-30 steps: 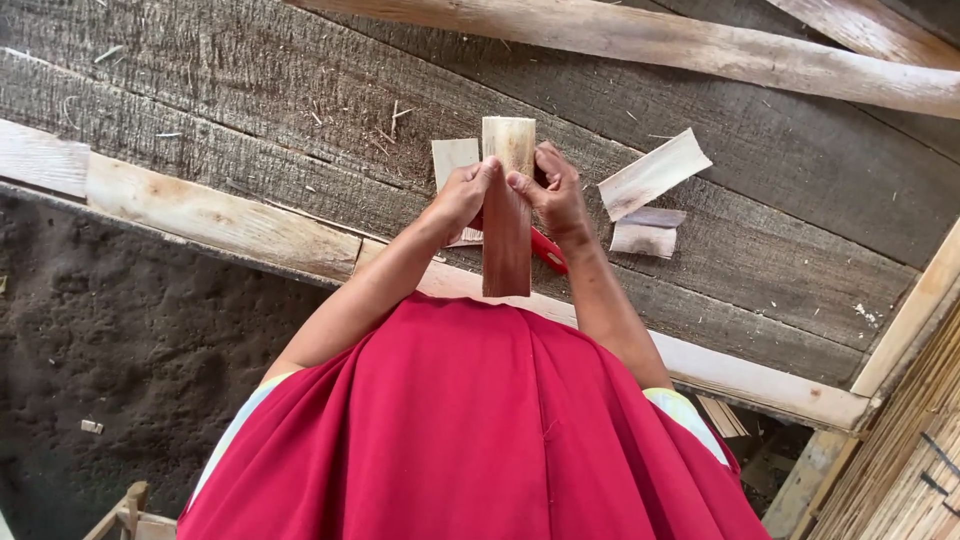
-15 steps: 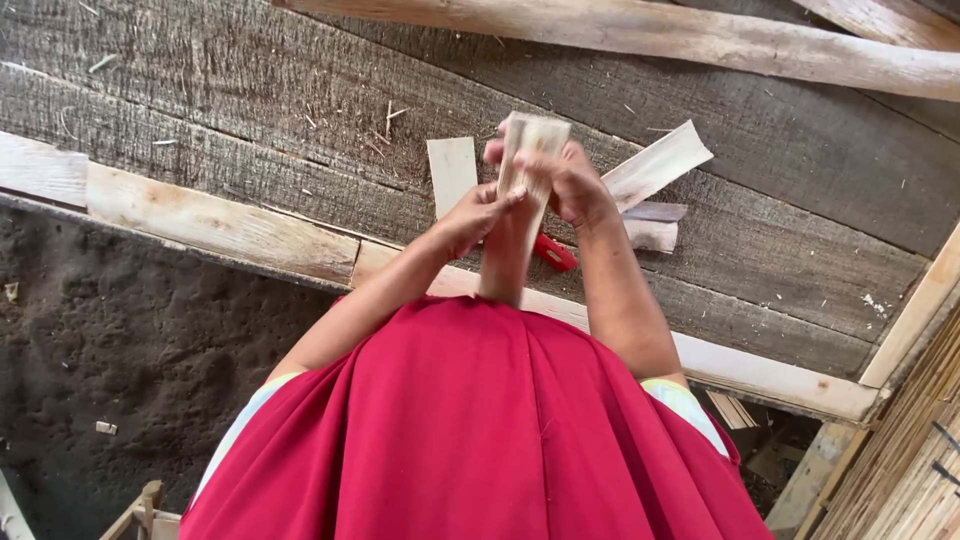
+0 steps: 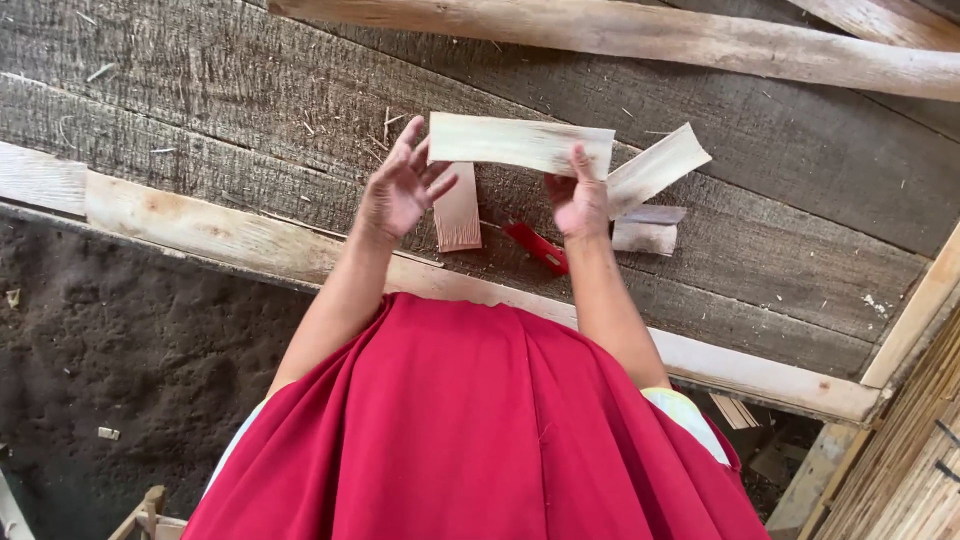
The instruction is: The person uses a red utility knife to cut long, thin wooden strips into shorter segments on a wooden workbench. The person repeatedly positions the knife, scores the wood, and snaps the pieces apart, then stacks the cut pieces on the bench.
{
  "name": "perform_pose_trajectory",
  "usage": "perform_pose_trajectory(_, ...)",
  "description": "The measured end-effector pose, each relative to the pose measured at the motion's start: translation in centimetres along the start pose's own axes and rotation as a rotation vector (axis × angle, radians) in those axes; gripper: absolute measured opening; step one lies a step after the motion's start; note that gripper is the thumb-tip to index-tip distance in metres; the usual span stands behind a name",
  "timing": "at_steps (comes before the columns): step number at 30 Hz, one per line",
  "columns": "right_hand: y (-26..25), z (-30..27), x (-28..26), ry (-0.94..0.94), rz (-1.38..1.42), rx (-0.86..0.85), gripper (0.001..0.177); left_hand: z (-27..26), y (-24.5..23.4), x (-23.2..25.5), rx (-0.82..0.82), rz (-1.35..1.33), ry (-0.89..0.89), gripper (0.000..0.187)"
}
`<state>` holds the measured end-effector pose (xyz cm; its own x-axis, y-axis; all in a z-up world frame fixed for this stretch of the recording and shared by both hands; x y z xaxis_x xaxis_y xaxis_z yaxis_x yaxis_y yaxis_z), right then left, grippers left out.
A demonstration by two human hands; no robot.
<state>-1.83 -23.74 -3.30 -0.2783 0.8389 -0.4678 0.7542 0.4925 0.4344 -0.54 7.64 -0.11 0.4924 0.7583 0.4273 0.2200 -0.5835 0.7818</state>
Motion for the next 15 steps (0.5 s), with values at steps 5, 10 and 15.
perform_pose_trajectory(5, 3.2, -4.1, 1.8, 0.064, -0.104, 0.034, 0.041, 3.2, 1.9, -3.3, 0.294, -0.125, 0.074, 0.093)
perform_pose_trajectory(10, 6.9, -9.4, -0.5, 0.224, -0.384, -0.055, 0.054, 2.0, 5.7, -1.3, 0.398, 0.109, 0.127, 0.061)
perform_pose_trajectory(15, 6.5, -8.2, -1.5, -0.337, -0.887, -0.139, 0.029, 1.5, 6.4, -0.5, 0.342, 0.295, 0.245, 0.055)
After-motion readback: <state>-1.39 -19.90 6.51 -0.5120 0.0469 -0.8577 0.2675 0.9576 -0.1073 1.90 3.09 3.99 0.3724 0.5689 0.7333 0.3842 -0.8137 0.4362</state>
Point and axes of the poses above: each hand's wrist, its own z-axis towards the middle knuckle, its own y-axis out of the palm, x = y × z, the point moved 1 cm from there along z, towards the middle knuckle, and after that the axes turned 7 degrees about x, right-handed, at the moved point
